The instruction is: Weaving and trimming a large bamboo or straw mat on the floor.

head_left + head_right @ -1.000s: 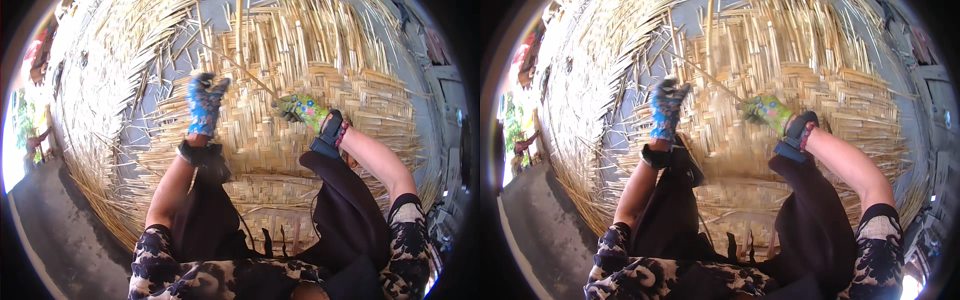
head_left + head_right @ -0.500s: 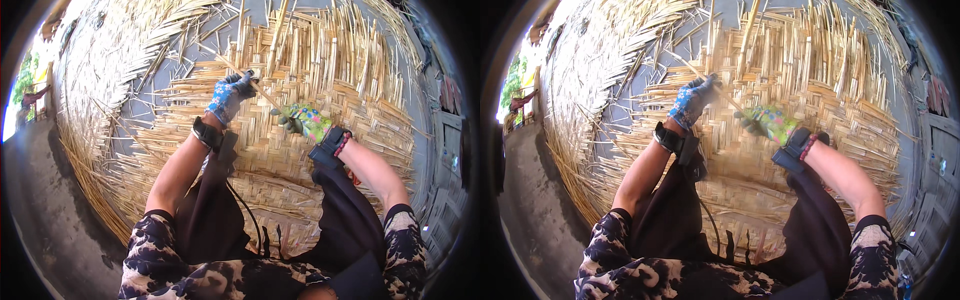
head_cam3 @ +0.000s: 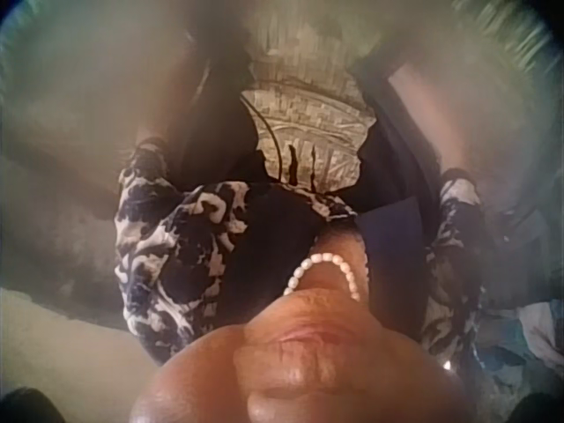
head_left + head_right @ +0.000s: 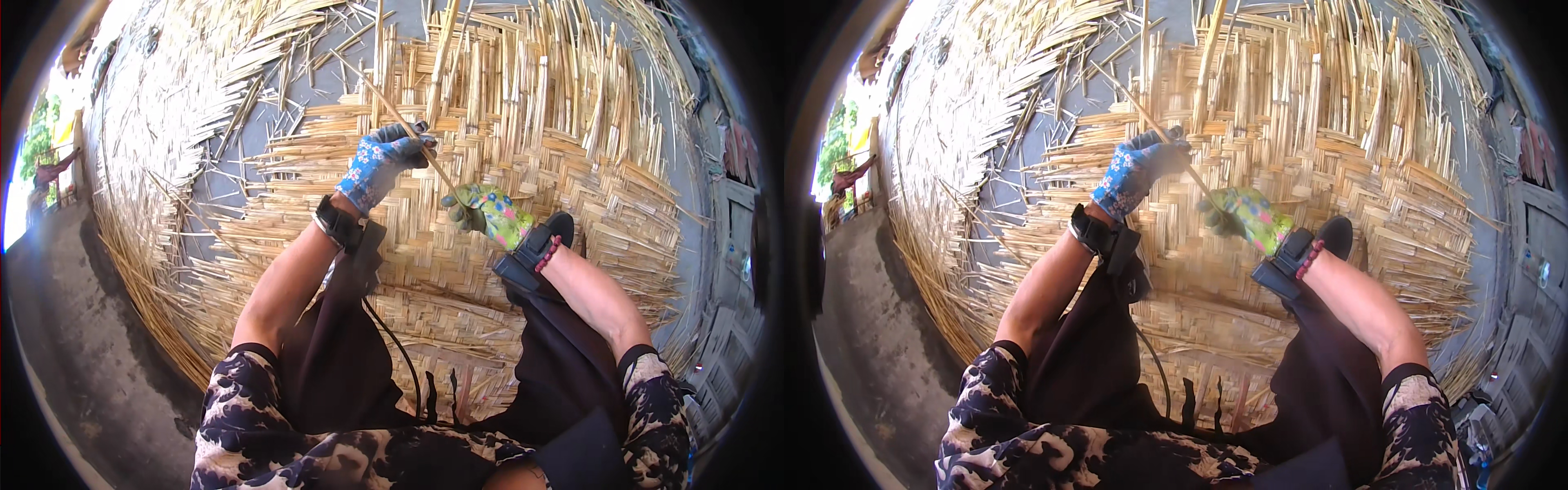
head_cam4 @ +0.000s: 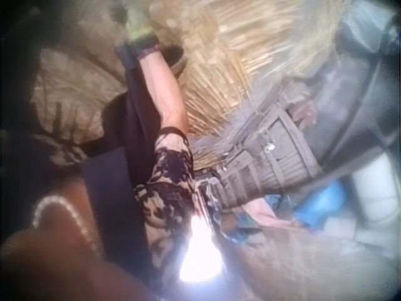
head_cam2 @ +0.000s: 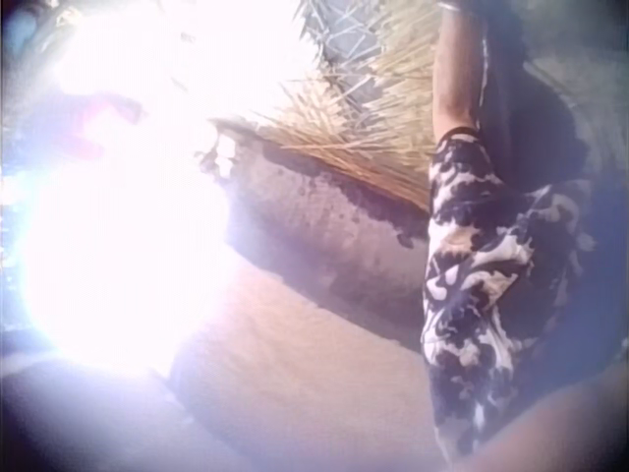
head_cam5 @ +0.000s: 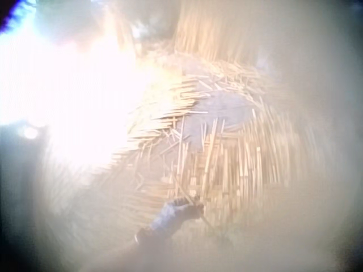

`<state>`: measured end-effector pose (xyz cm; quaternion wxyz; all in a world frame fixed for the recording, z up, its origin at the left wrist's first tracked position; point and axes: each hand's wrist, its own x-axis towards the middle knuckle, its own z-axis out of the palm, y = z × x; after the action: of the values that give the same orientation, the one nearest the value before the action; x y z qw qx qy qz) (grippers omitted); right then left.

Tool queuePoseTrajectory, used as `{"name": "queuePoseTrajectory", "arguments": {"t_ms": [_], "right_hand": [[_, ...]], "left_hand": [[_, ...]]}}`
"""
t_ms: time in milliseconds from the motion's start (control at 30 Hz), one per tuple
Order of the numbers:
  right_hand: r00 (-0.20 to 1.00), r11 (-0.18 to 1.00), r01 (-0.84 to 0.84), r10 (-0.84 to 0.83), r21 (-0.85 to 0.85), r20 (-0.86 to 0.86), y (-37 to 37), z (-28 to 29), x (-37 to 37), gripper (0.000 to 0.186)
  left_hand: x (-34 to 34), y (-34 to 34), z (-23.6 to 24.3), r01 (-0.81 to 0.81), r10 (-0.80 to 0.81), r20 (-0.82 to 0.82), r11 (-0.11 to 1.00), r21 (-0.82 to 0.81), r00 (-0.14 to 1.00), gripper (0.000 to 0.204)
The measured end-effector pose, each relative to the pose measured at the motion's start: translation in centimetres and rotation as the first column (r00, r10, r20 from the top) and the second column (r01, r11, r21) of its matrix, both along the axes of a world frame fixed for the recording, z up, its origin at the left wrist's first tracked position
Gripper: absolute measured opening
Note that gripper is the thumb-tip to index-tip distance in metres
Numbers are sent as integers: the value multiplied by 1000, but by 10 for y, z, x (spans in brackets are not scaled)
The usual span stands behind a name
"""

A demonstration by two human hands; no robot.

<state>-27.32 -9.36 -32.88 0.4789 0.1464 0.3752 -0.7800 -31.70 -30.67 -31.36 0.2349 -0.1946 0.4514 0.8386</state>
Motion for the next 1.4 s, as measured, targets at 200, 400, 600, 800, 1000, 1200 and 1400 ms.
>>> {"name": "queuePoseTrajectory", "arguments": {"t_ms": [200, 400, 600, 800, 1000, 1200, 1400], "right_hand": [[978, 954, -64, 119, 294, -172, -1, 8, -9, 30], [934, 963, 164, -83, 212, -347, 2, -26, 3, 20], [800, 703, 124, 347, 701, -489, -16, 4, -1, 14], [639, 617, 221, 494, 756, -590, -11, -2, -1, 13], [984, 973, -77, 110, 219, -141, -5, 2, -10, 21], [992, 997, 18, -9, 73, -123, 8, -24, -3, 25], [838, 846, 65, 242, 529, -489, -7, -8, -5, 17]], "left_hand": [[1, 10, 1, 82, -80, 34, 993, -86, 996, 17], [3, 17, -1, 84, -68, 83, 976, -202, 994, 13], [9, 10, 0, 27, -4, 101, 972, -233, 995, 11], [10, 16, -4, 65, -42, 90, 960, -271, 995, 14], [7, 6, -2, 165, -161, 45, 978, -125, 986, 16], [6, 9, -1, 176, -170, 47, 970, -168, 984, 15], [11, 14, -6, 70, -35, 100, 930, -360, 994, 15]]}}
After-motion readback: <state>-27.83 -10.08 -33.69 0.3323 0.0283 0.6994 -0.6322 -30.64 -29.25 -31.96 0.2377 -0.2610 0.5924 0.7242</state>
